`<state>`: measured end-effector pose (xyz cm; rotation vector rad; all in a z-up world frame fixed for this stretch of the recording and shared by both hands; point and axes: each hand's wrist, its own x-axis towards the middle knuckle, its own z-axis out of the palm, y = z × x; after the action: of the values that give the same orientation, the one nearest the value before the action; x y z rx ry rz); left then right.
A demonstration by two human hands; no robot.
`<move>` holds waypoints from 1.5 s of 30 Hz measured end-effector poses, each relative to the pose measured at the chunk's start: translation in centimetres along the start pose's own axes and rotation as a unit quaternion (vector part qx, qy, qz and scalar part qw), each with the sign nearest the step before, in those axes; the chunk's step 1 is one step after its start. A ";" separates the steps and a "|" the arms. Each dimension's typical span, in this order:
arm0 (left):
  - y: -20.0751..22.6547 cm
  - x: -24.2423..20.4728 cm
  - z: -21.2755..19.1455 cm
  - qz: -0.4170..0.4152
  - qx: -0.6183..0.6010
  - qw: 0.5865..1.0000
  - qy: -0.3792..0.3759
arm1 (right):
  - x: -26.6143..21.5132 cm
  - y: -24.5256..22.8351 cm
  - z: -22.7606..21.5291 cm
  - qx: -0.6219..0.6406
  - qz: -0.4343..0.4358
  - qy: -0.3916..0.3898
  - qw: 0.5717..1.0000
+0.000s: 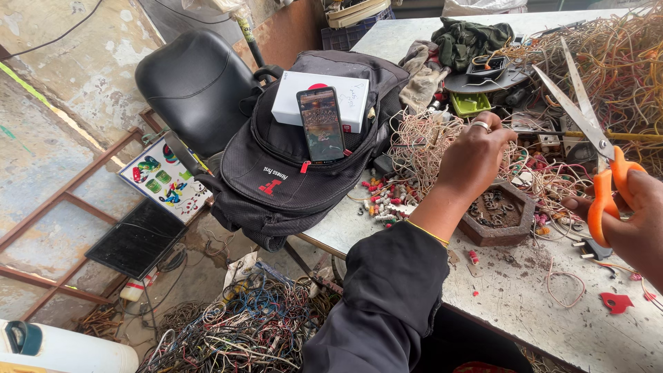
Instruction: The person uses orange-handled shears to repeatedly cut small sections from a tangled mass of multi-colored wires on a cluttered workbench. The person holds the wire bundle with one hand and snips individual strands with the other, dropping the cut pieces onto the table.
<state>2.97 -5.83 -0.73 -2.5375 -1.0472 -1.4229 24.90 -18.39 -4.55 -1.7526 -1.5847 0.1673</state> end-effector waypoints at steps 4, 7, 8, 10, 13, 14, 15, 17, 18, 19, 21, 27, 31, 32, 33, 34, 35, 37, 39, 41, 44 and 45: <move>-0.1 0.1 -0.4 -0.005 0.039 0.999 -0.003 | -0.2 -0.2 0.3 0.003 -0.030 0.018 0.999; -0.4 -0.1 -0.1 0.010 0.023 1.000 0.006 | -0.6 -0.2 0.5 0.059 -0.056 0.027 0.996; -0.5 -0.2 0.1 0.021 0.015 1.000 0.012 | -0.8 -0.3 0.4 0.082 -0.061 0.022 0.994; -0.8 -0.2 0.6 0.033 -0.007 0.999 0.015 | -0.9 -0.7 0.2 0.084 -0.049 0.010 0.995; -0.8 -0.1 1.3 0.019 -0.063 0.998 -0.001 | -1.4 -1.7 -0.3 0.061 -0.037 0.004 0.997; -0.7 -0.1 1.5 0.004 -0.086 0.996 -0.011 | -1.5 -1.9 -0.4 0.079 -0.060 0.012 0.995; -0.5 0.0 1.6 -0.011 -0.109 0.994 -0.021 | -1.6 -2.2 -0.5 0.098 -0.082 0.020 0.992; 0.2 -0.3 1.8 -0.021 -0.164 0.985 -0.046 | -1.8 -2.4 -0.8 0.094 -0.108 0.040 0.989; 0.6 -0.5 1.8 -0.026 -0.192 0.979 -0.058 | -1.8 -2.4 -0.8 0.092 -0.121 0.049 0.987; 1.0 -0.7 1.8 -0.012 -0.221 0.973 -0.070 | -1.8 -2.4 -0.8 0.134 -0.134 0.055 0.980; 2.2 -0.9 2.2 0.014 -0.278 0.956 -0.092 | -1.7 -2.3 -0.5 0.215 -0.159 0.066 0.961; 3.2 -1.8 3.0 0.031 -0.359 0.920 -0.157 | -1.5 -1.6 -0.6 0.201 -0.040 0.005 0.979; 2.9 -2.0 3.6 0.013 -0.386 0.909 -0.159 | -1.5 -1.5 -0.3 0.166 -0.061 0.021 0.984; 2.7 -2.0 3.7 0.008 -0.406 0.899 -0.163 | -1.4 -1.3 -0.2 0.166 -0.081 0.026 0.982; 2.7 -2.0 3.9 0.002 -0.426 0.889 -0.167 | -1.4 -1.1 -0.1 0.166 -0.102 0.031 0.980; 2.6 -2.1 4.1 -0.015 -0.451 0.875 -0.176 | -1.3 -0.8 -0.1 0.133 -0.086 0.024 0.987; 2.6 -2.2 4.3 -0.033 -0.475 0.860 -0.185 | -1.3 -0.4 -0.1 0.101 -0.071 0.018 0.992; 2.6 -2.2 4.4 -0.060 -0.508 0.836 -0.198 | -1.2 0.3 0.1 0.088 -0.058 0.010 0.994; 2.7 -2.1 4.4 -0.079 -0.526 0.821 -0.207 | -1.0 0.8 0.3 0.128 -0.065 0.010 0.990; 2.7 -1.9 4.1 -0.099 -0.499 0.832 -0.224 | -1.0 1.1 0.2 0.106 -0.093 0.017 0.990; 2.7 -1.5 3.5 -0.126 -0.550 0.791 -0.236 | -1.1 0.8 0.3 0.069 -0.101 0.036 0.992; 2.7 -1.4 3.3 -0.134 -0.582 0.766 -0.238 | -1.2 0.6 0.3 0.057 -0.099 0.044 0.993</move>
<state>6.47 -7.54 -2.94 -3.9162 -0.5967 -1.9823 24.91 -19.33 -5.58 -1.4874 -1.6398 0.0809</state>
